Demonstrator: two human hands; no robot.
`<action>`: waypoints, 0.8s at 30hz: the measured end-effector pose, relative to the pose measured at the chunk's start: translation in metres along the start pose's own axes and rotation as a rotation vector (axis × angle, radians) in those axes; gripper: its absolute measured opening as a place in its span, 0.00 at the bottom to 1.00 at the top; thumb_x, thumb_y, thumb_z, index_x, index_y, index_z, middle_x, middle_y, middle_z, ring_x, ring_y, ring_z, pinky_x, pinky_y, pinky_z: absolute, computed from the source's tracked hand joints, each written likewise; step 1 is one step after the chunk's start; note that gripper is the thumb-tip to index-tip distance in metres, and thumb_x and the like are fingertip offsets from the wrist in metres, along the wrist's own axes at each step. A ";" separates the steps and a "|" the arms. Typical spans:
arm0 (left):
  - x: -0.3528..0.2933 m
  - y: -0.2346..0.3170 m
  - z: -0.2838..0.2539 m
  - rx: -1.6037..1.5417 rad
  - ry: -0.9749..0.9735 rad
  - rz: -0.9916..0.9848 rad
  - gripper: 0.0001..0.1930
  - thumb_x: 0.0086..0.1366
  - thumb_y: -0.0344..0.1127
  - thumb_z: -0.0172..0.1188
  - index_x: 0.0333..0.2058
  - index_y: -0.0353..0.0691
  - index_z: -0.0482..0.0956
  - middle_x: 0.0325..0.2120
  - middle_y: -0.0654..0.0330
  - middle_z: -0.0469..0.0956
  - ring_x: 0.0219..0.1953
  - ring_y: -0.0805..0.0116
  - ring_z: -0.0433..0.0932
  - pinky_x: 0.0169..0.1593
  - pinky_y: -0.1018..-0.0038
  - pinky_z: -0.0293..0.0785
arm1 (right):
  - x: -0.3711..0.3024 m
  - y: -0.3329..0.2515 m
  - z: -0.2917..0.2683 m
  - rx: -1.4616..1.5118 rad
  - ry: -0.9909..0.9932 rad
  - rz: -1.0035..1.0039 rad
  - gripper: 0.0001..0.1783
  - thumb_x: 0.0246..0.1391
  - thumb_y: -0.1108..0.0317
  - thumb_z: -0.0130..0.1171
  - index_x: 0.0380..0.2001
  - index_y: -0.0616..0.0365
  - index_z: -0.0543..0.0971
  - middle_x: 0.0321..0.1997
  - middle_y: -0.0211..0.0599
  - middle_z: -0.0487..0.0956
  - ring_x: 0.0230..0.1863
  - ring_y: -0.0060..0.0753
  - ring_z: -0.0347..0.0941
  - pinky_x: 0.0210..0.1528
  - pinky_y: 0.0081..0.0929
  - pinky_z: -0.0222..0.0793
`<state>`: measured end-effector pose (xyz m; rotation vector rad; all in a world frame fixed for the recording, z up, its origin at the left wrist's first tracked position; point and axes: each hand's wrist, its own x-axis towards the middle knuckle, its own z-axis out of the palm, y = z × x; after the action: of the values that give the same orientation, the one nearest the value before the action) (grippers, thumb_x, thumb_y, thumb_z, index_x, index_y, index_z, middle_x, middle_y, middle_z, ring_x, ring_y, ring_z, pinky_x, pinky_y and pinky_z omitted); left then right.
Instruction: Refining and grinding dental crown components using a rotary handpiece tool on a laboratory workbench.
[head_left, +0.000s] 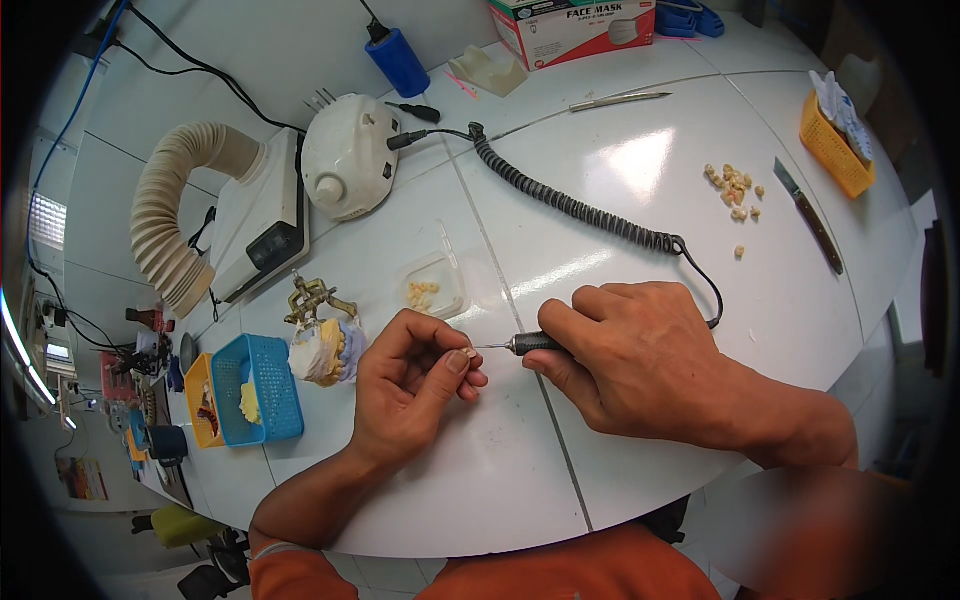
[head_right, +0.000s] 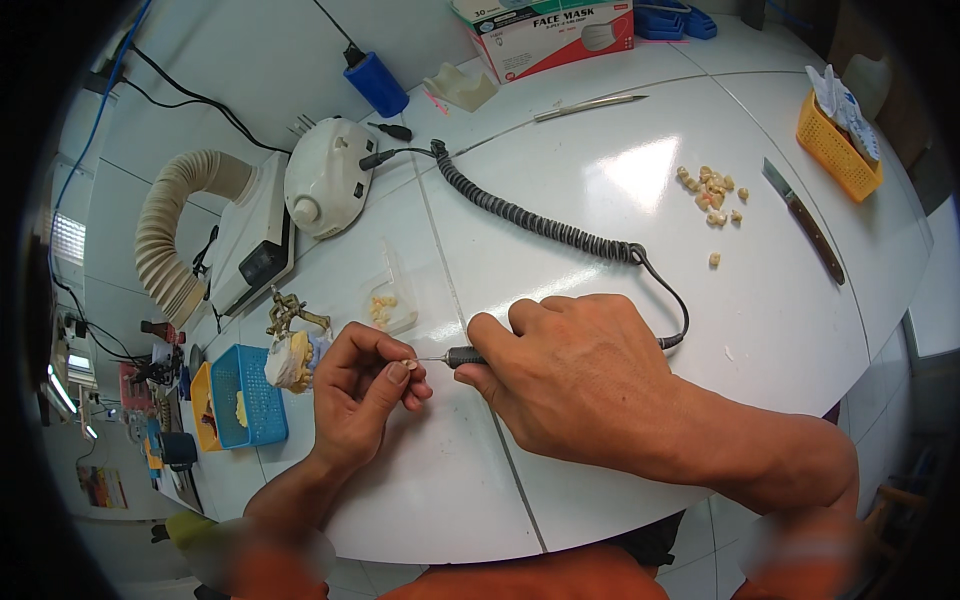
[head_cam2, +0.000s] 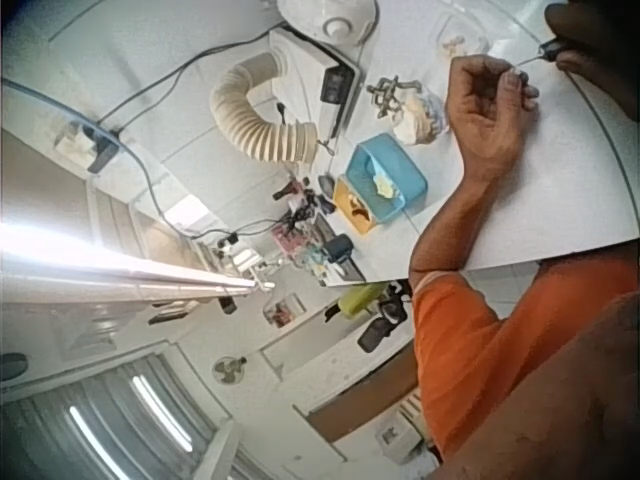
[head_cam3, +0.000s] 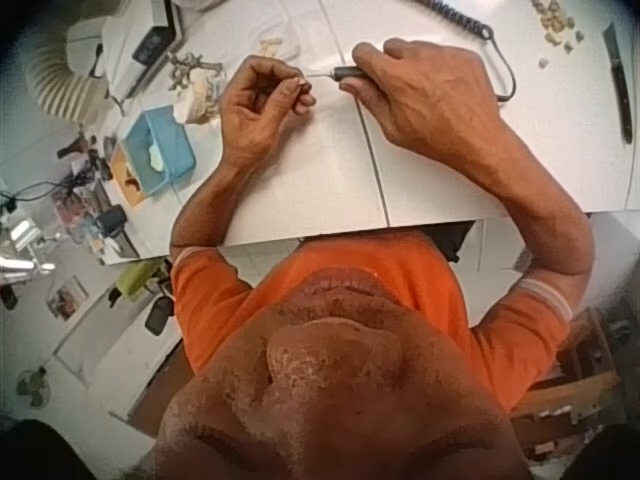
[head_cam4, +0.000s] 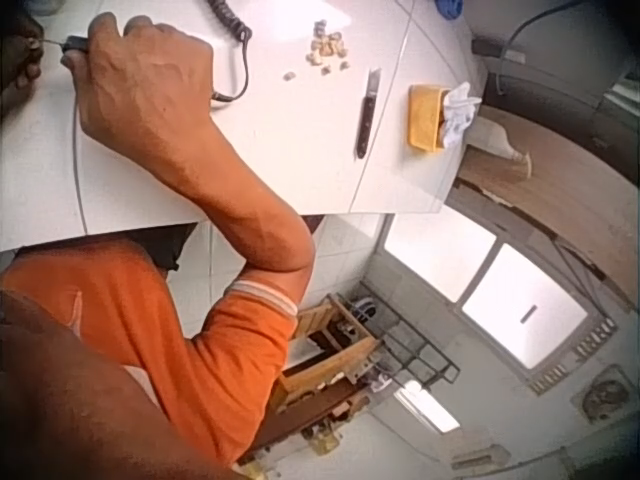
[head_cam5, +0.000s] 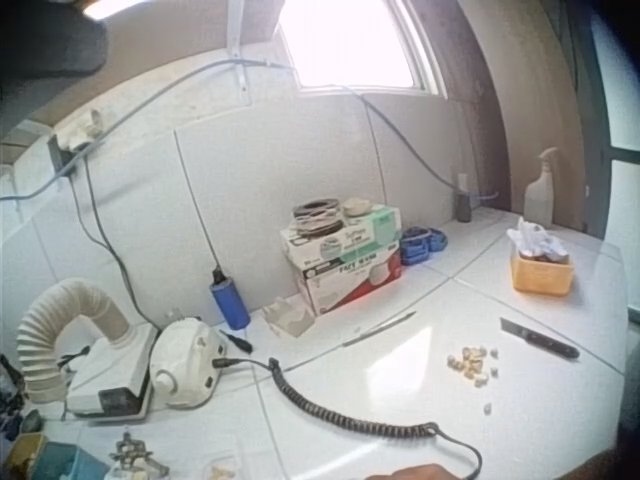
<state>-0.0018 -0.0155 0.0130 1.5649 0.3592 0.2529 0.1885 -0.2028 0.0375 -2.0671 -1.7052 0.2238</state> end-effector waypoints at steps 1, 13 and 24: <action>0.000 0.000 0.000 0.003 0.000 0.000 0.06 0.79 0.24 0.57 0.51 0.32 0.73 0.42 0.54 0.81 0.43 0.70 0.85 0.46 0.75 0.84 | 0.000 0.000 0.000 0.001 -0.006 0.002 0.20 0.71 0.52 0.60 0.35 0.60 0.82 0.22 0.42 0.80 0.22 0.45 0.80 0.22 0.40 0.70; 0.000 -0.002 0.003 -0.002 0.033 0.022 0.06 0.77 0.23 0.60 0.49 0.33 0.76 0.41 0.53 0.81 0.42 0.68 0.86 0.43 0.75 0.85 | 0.000 0.000 -0.001 0.002 -0.016 -0.021 0.20 0.71 0.53 0.60 0.35 0.60 0.82 0.23 0.43 0.81 0.23 0.44 0.81 0.22 0.39 0.72; 0.002 -0.004 0.003 -0.022 0.021 0.059 0.06 0.75 0.20 0.61 0.47 0.33 0.76 0.43 0.53 0.79 0.43 0.67 0.87 0.43 0.76 0.86 | 0.000 -0.001 -0.001 -0.006 -0.007 -0.018 0.20 0.72 0.52 0.59 0.35 0.59 0.82 0.23 0.42 0.80 0.24 0.44 0.81 0.25 0.40 0.73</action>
<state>0.0012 -0.0175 0.0084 1.5538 0.3256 0.3187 0.1878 -0.2027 0.0386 -2.0567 -1.7307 0.2206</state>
